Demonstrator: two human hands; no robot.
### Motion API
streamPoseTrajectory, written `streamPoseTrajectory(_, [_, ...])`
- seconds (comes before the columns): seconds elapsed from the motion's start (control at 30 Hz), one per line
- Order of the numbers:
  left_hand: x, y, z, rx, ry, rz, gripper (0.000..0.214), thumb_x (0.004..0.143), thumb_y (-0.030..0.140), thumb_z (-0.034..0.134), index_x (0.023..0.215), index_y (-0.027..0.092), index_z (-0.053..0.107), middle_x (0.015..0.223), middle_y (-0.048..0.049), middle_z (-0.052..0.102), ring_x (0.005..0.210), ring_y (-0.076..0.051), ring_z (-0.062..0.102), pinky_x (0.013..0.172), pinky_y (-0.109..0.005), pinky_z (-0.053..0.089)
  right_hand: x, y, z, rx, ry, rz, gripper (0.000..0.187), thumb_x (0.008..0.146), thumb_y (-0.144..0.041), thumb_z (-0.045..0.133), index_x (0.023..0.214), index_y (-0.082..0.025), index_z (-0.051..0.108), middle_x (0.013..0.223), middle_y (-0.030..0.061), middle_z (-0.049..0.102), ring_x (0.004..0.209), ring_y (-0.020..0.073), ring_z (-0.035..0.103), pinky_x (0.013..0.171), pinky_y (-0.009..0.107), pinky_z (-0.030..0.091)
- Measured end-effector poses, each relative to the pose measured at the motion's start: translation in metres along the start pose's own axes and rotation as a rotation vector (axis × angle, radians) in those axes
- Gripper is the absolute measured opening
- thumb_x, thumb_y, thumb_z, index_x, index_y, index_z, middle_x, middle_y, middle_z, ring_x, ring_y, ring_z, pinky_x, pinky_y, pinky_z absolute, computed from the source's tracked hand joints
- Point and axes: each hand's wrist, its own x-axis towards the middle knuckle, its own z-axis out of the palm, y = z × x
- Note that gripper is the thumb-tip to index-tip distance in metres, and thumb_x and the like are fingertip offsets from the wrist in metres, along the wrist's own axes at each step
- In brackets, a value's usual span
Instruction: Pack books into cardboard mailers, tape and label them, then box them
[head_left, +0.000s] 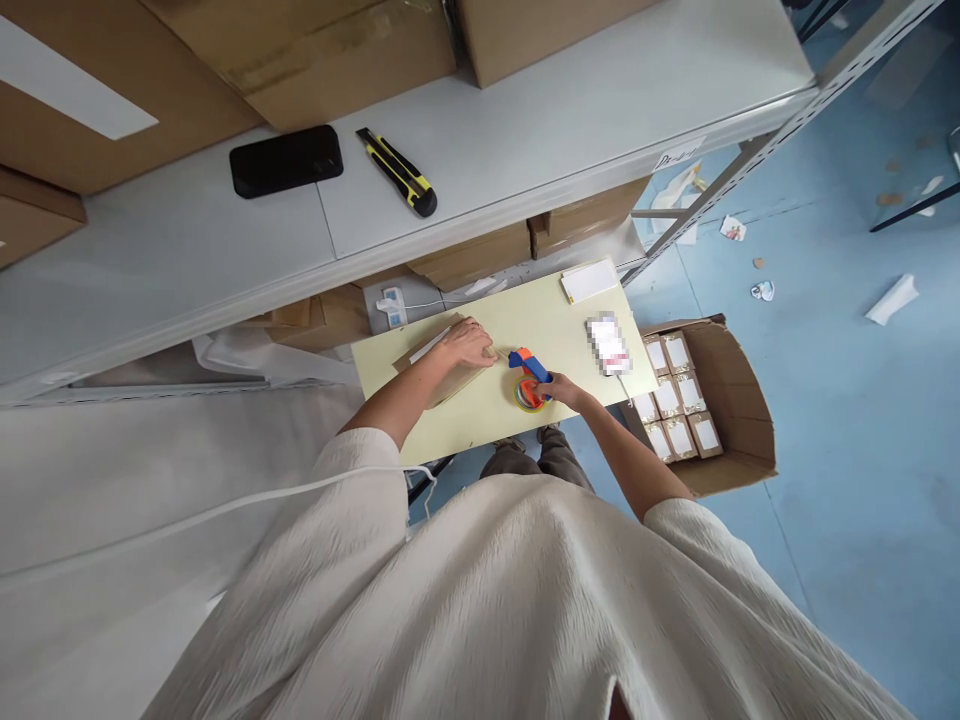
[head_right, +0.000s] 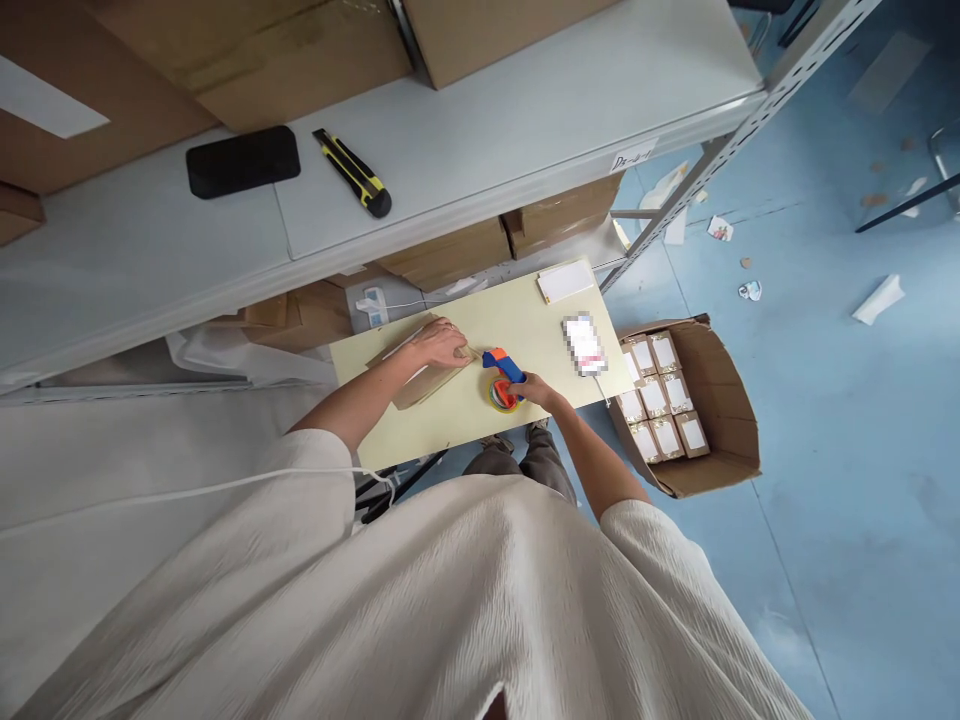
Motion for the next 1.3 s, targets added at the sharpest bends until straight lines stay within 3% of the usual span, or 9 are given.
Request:
streamPoseTrajectory(0.27, [0.013, 0.003, -0.001, 0.039, -0.034, -0.075, 0.047, 0.101, 0.056, 0.058, 0.106, 0.024, 0.091, 0.115, -0.0153, 0.088, 0.122, -0.031, 0.078, 0.120, -0.045, 0.046, 0.008, -0.001, -0.012, 0.023, -0.076, -0.002, 0.043, 0.062, -0.033, 0.090, 0.101, -0.018, 0.077, 0.086, 0.0024, 0.074, 0.083, 0.0193, 0.063, 0.072, 0.029, 0.048])
streamPoseTrajectory(0.4, [0.009, 0.008, 0.003, -0.068, 0.066, -0.076, 0.045, 0.105, 0.052, 0.059, 0.125, 0.025, 0.088, 0.134, -0.0154, 0.084, 0.141, -0.033, 0.070, 0.130, -0.050, 0.040, 0.015, 0.001, -0.011, 0.024, -0.042, 0.003, 0.044, 0.062, -0.037, 0.089, 0.100, -0.018, 0.075, 0.086, 0.0025, 0.074, 0.083, 0.0198, 0.064, 0.070, 0.029, 0.047])
streamPoseTrajectory(0.5, [-0.013, 0.012, 0.011, -0.143, 0.232, -0.043, 0.058, 0.106, 0.048, 0.063, 0.159, 0.024, 0.070, 0.175, -0.0176, 0.058, 0.169, -0.036, 0.043, 0.142, -0.057, 0.026, 0.017, 0.003, -0.014, 0.032, -0.030, -0.013, 0.045, 0.062, -0.038, 0.090, 0.099, -0.018, 0.074, 0.084, 0.0023, 0.073, 0.081, 0.0196, 0.063, 0.069, 0.029, 0.045])
streamPoseTrajectory(0.6, [-0.041, 0.014, 0.024, -0.152, 0.214, 0.022, 0.082, 0.102, 0.050, 0.071, 0.176, 0.023, 0.050, 0.190, -0.0179, 0.034, 0.180, -0.038, 0.020, 0.146, -0.063, 0.014, 0.017, 0.004, -0.017, 0.034, -0.038, -0.017, 0.045, 0.061, -0.039, 0.090, 0.098, -0.018, 0.074, 0.083, 0.0023, 0.072, 0.080, 0.0192, 0.063, 0.069, 0.030, 0.045])
streamPoseTrajectory(0.7, [-0.056, 0.014, 0.036, -0.170, 0.152, 0.080, 0.089, 0.100, 0.047, 0.072, 0.182, 0.027, 0.041, 0.193, -0.0151, 0.027, 0.182, -0.037, 0.016, 0.147, -0.062, 0.011, 0.015, 0.004, -0.017, 0.038, -0.050, -0.014, 0.044, 0.061, -0.040, 0.089, 0.097, -0.019, 0.073, 0.083, 0.0019, 0.072, 0.079, 0.0189, 0.062, 0.070, 0.030, 0.046])
streamPoseTrajectory(0.8, [-0.055, 0.014, 0.041, -0.172, 0.180, 0.013, 0.085, 0.104, 0.039, 0.063, 0.184, 0.028, 0.037, 0.194, -0.0118, 0.025, 0.183, -0.033, 0.012, 0.148, -0.061, 0.010, 0.013, -0.001, -0.012, 0.051, -0.048, -0.012, 0.040, 0.061, -0.038, 0.087, 0.094, -0.020, 0.072, 0.080, 0.0009, 0.069, 0.079, 0.0186, 0.060, 0.070, 0.030, 0.046])
streamPoseTrajectory(1.03, [-0.043, 0.023, 0.036, -0.201, 0.291, -0.091, 0.081, 0.108, 0.032, 0.053, 0.185, 0.020, 0.033, 0.195, -0.0137, 0.019, 0.183, -0.033, 0.012, 0.148, -0.060, 0.010, 0.009, -0.019, -0.005, 0.068, -0.052, -0.029, 0.036, 0.066, -0.042, 0.083, 0.093, -0.020, 0.073, 0.080, 0.0001, 0.067, 0.077, 0.0173, 0.057, 0.068, 0.028, 0.043])
streamPoseTrajectory(1.17, [-0.042, 0.026, 0.033, -0.215, 0.307, -0.131, 0.083, 0.108, 0.032, 0.053, 0.186, 0.020, 0.030, 0.195, -0.0132, 0.022, 0.183, -0.033, 0.012, 0.148, -0.062, 0.010, 0.008, -0.021, -0.011, 0.110, -0.076, -0.066, 0.040, 0.068, -0.040, 0.085, 0.101, -0.020, 0.075, 0.089, 0.0030, 0.074, 0.083, 0.0193, 0.063, 0.073, 0.028, 0.048])
streamPoseTrajectory(1.3, [-0.040, 0.026, 0.033, -0.216, 0.311, -0.156, 0.083, 0.108, 0.032, 0.052, 0.186, 0.020, 0.028, 0.195, -0.0125, 0.021, 0.183, -0.032, 0.011, 0.148, -0.062, 0.009, 0.002, -0.019, -0.021, 0.081, -0.102, -0.007, 0.039, 0.068, -0.037, 0.086, 0.102, -0.020, 0.077, 0.092, 0.0053, 0.077, 0.086, 0.0210, 0.067, 0.074, 0.028, 0.050])
